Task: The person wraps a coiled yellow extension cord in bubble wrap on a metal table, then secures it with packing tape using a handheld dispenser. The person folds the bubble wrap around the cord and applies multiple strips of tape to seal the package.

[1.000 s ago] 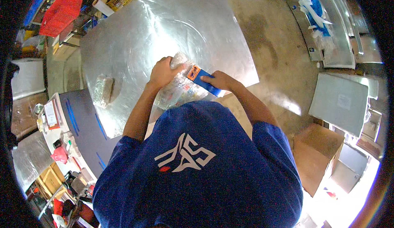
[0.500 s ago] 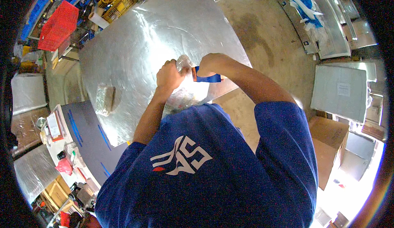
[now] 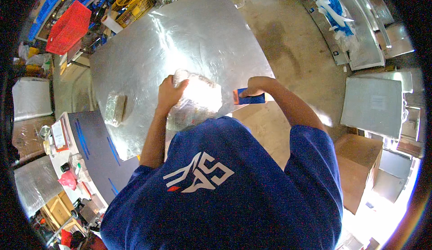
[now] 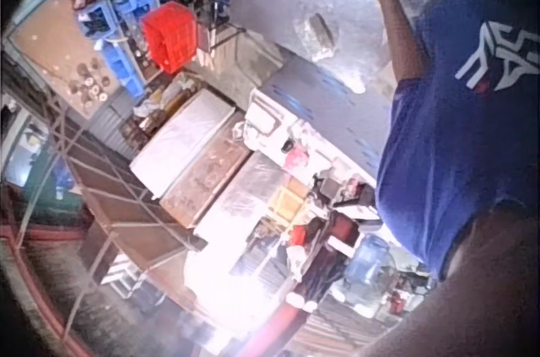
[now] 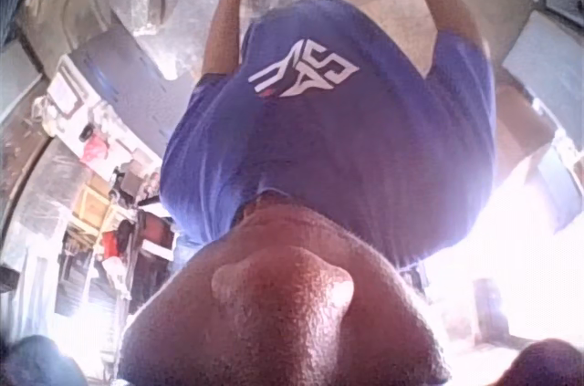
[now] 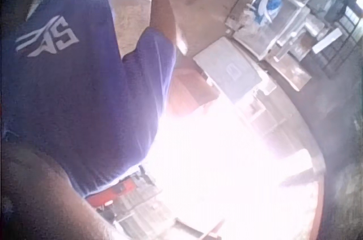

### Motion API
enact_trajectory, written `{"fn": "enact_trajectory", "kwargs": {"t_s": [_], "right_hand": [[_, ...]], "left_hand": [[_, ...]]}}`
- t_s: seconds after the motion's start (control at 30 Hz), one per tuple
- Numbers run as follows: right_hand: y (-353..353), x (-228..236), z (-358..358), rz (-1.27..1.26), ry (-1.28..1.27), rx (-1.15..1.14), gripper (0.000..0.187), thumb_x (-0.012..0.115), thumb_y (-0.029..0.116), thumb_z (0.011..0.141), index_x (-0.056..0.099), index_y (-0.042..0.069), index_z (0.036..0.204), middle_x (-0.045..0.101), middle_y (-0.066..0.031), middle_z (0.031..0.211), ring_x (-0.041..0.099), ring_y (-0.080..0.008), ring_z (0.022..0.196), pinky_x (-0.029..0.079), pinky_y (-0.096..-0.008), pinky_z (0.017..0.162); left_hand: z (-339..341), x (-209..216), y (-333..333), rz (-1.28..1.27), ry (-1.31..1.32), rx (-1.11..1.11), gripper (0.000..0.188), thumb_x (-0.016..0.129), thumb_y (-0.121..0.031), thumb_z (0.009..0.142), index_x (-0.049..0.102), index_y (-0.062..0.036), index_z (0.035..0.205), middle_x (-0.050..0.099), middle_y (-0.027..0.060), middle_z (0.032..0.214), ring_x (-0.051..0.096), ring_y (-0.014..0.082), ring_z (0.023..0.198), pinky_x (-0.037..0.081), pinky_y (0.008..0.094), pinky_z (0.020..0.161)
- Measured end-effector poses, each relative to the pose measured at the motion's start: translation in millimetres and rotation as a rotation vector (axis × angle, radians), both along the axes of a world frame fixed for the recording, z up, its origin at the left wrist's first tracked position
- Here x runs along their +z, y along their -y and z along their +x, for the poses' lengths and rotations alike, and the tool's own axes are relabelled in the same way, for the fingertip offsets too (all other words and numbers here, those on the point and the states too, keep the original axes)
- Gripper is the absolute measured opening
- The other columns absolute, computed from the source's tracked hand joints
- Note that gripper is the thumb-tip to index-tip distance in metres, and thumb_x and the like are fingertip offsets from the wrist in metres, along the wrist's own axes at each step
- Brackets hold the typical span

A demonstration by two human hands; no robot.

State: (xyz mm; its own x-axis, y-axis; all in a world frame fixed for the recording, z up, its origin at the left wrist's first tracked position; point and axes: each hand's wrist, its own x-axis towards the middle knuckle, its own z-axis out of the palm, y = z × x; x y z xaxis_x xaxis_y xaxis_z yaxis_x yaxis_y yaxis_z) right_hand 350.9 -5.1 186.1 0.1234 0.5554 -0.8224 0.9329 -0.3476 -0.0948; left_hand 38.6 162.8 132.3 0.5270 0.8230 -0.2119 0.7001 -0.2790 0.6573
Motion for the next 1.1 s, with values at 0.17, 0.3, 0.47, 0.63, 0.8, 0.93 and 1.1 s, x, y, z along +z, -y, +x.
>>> {"fn": "enact_trajectory", "kwargs": {"t_s": [0.17,0.3,0.47,0.63,0.8,0.93,1.1], "right_hand": [[12.7,-63.3,11.0,0.307,-0.197,-0.483,0.071,0.07,0.063,0.083,0.075,-0.008,0.091,0.075,-0.0217,0.088,0.074,-0.0293,0.079,0.056,-0.0416,0.077],[14.6,-114.4,-15.8,0.764,-0.108,-0.446,0.058,0.07,0.045,0.088,0.064,-0.006,0.114,0.07,-0.0299,0.109,0.07,-0.0434,0.102,0.054,-0.0486,0.085],[5.0,-147.7,-32.0,0.634,0.107,-0.425,0.068,0.072,0.055,0.087,0.061,-0.007,0.113,0.069,-0.0331,0.109,0.068,-0.0465,0.104,0.054,-0.0528,0.089],[-47.4,-13.0,-75.8,0.592,0.033,-0.365,0.066,0.078,0.046,0.084,0.06,0.005,0.132,0.066,-0.0261,0.127,0.062,-0.0419,0.122,0.05,-0.0489,0.103],[-63.4,5.2,-80.9,0.914,-0.778,-0.093,0.071,0.089,0.031,0.075,0.06,0.012,0.136,0.062,-0.0206,0.137,0.056,-0.0328,0.134,0.045,-0.0435,0.11],[-81.1,8.6,-96.0,0.691,-0.786,-0.188,0.069,0.092,0.019,0.073,0.06,0.01,0.134,0.067,-0.0127,0.128,0.061,-0.0267,0.123,0.047,-0.0384,0.106],[-80.0,-13.5,-75.5,0.623,-1.002,-0.485,0.065,0.088,0.004,0.076,0.057,0.005,0.133,0.069,-0.0096,0.117,0.065,-0.0183,0.11,0.053,-0.0311,0.096]], "left_hand": [[-49.8,12.9,-4.5,-0.276,0.232,-0.128,0.089,0.082,-0.044,0.082,0.045,0.004,0.148,0.059,0.0281,0.138,0.057,0.0374,0.131,0.044,0.0439,0.11],[-53.3,47.1,19.1,-0.292,0.278,-0.094,0.094,0.085,-0.043,0.078,0.041,-0.0019,0.151,0.064,0.0266,0.132,0.063,0.0368,0.125,0.048,0.0421,0.107],[-29.2,86.3,50.1,-0.119,0.1,-0.022,0.096,0.084,-0.05,0.074,0.044,-0.0047,0.148,0.07,0.0269,0.119,0.069,0.0434,0.111,0.054,0.0446,0.098],[-29.9,86.9,52.2,-0.037,-0.029,-0.122,0.105,0.085,-0.055,0.072,0.037,-0.0099,0.154,0.069,0.0257,0.123,0.068,0.0466,0.11,0.054,0.0486,0.098],[-31.4,78.2,42.0,-0.053,0.073,-0.254,0.119,0.086,-0.057,0.072,0.021,-0.0125,0.162,0.066,0.0256,0.131,0.067,0.0434,0.115,0.052,0.047,0.101],[-72.6,81.9,23.0,-0.35,0.26,-0.138,0.113,0.085,-0.051,0.079,0.019,-0.0177,0.165,0.052,0.0201,0.151,0.054,0.0404,0.135,0.045,0.0513,0.111],[-123.9,60.2,65.1,-0.16,0.234,-0.042,0.092,0.086,-0.04,0.082,0.041,-0.015,0.157,0.055,0.016,0.15,0.054,0.033,0.136,0.044,0.0479,0.113]]}}
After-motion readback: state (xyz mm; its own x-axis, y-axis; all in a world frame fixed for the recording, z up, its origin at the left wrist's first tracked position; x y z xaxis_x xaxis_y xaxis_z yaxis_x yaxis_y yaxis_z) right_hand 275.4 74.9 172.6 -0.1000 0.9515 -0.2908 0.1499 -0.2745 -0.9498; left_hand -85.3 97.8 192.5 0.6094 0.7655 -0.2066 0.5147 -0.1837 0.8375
